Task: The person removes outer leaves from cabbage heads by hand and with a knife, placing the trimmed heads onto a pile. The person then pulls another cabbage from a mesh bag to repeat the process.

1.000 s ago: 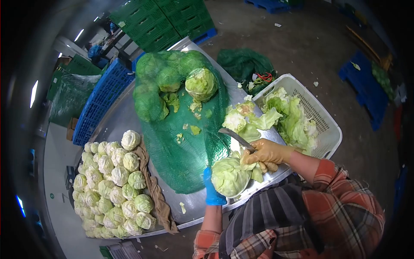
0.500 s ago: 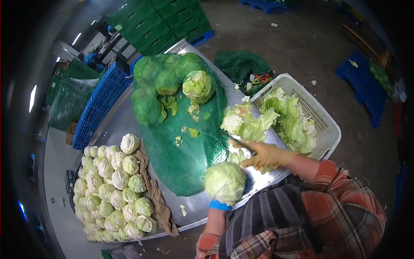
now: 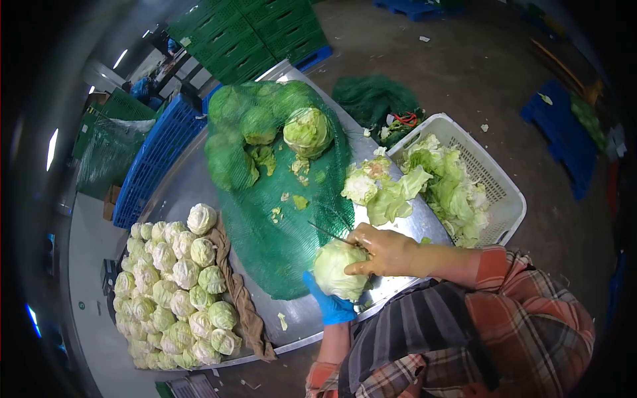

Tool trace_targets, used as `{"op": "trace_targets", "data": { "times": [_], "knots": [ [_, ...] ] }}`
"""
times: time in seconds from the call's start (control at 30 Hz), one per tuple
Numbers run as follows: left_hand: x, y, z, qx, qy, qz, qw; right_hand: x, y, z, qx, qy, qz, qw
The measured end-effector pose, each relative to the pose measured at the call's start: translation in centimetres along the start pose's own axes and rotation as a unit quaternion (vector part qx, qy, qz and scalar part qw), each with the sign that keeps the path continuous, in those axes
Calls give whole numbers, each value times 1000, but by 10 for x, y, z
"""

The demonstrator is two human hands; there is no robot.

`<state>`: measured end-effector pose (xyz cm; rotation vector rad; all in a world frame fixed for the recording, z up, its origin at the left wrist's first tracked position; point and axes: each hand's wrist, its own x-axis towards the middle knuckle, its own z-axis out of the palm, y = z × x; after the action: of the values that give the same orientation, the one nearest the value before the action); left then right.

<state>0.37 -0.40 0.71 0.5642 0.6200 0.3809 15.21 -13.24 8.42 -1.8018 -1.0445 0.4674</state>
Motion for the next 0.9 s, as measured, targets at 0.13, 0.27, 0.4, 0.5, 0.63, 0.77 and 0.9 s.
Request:
{"op": "trace_targets", "data": {
  "times": [0.13,0.27,0.4,0.5,0.63,0.77,0.9],
  "knots": [
    [-8,8,1,-30,-38,4,999,6,15,-9,350,-120,214,904],
    [-7,0,-17,-93,-191,-24,977,4,49,-16,406,-69,227,883],
    [-13,-3,-3,-146,-295,-37,944,-11,85,-31,82,-48,346,934],
    [1,-12,-40,-227,-321,-131,910,-23,106,-39,-129,33,212,968],
    [0,-1,-44,-102,-309,-64,943,0,44,-14,17,-1,95,995],
    [-31,32,-19,-83,-323,5,943,9,-15,16,206,-154,94,962],
    [-48,45,-43,6,-62,47,997,19,1,48,294,-134,166,932]
  ]
}}
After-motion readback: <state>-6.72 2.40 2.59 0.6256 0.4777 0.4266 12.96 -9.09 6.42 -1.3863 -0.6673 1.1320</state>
